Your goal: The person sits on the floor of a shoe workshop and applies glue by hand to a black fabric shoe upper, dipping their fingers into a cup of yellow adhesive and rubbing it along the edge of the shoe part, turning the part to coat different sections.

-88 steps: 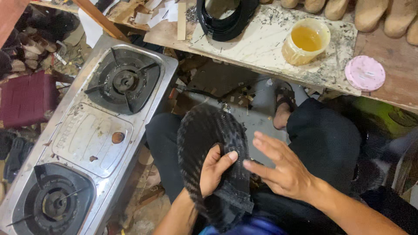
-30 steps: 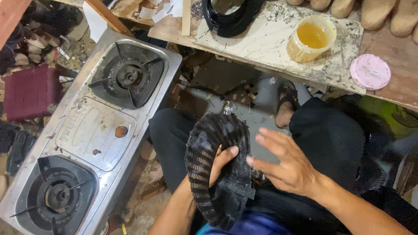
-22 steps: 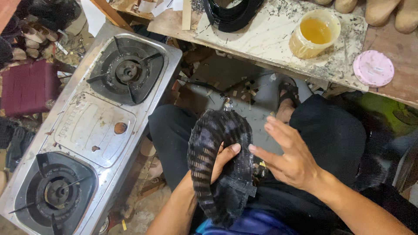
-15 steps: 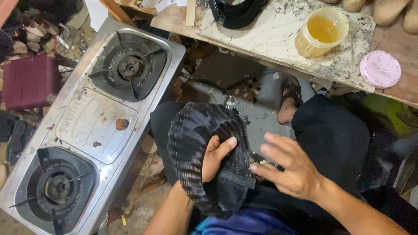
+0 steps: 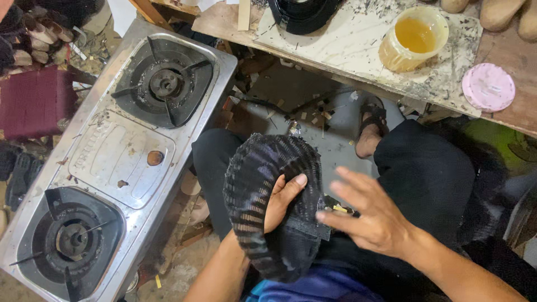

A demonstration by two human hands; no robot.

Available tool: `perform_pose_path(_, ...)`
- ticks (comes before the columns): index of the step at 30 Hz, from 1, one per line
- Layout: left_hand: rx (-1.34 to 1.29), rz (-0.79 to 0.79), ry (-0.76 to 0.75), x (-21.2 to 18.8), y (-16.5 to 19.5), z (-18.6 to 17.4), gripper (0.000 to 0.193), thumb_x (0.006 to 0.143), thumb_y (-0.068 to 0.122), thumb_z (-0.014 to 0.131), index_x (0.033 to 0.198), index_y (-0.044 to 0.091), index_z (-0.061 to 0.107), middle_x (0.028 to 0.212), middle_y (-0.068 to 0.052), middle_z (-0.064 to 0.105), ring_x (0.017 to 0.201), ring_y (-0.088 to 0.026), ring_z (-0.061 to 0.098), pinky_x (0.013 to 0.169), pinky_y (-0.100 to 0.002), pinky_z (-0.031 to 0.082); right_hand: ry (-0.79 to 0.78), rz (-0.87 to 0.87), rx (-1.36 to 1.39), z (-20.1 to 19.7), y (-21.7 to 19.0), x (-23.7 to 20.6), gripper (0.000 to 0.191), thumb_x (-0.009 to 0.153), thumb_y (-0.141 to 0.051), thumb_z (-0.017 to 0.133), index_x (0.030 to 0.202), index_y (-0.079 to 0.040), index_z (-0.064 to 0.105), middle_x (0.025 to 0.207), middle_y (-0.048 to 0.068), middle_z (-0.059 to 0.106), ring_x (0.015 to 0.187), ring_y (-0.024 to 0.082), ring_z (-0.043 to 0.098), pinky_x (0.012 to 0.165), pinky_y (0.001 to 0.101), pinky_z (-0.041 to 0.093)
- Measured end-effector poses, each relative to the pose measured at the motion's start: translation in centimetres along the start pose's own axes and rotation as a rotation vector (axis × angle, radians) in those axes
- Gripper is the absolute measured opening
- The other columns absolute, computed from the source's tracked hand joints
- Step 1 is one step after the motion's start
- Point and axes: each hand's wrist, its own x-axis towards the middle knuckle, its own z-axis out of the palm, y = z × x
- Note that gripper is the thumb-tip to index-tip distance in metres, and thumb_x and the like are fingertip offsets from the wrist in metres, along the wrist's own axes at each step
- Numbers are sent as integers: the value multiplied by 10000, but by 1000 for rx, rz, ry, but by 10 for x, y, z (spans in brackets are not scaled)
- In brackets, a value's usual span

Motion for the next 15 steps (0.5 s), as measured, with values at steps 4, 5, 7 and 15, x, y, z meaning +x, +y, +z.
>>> perform_pose_path(4,-313,-98,-188,3,-14,-5,285,1003,256,595,1196,60,668,1054,26,701,935,-75,622,818,-266,543,-23,23,37,-9,6,9,330,785,-19,762,1060,-201,781,1416,156,542,1352,434,506,1041,531,464)
perform_pose_path(5,-270,-71,-181,2,-16,-8,290,1029,265,604,1189,31,666,1024,19,663,915,-80,587,800,-268,518,11,35,-21,-16,11,11,319,782,-3,750,1036,-194,773,1401,165,554,1346,429,514,1051,525,461)
perform_pose_path(7,-177,-10,-173,1,-17,-12,326,1080,283,622,1176,-26,662,964,5,587,877,-91,515,763,-273,467,72,116,-125,-29,27,17,310,777,27,710,1032,-144,757,1391,189,566,1351,428,532,1105,518,457)
perform_pose_path(15,-121,-113,-140,-11,-3,-5,359,985,281,644,1143,-42,663,938,-8,686,829,-92,609,716,-284,550,119,475,-528,-90,130,55,424,960,-215,759,1313,11,695,1602,278,422,1478,449,395,1288,517,356)
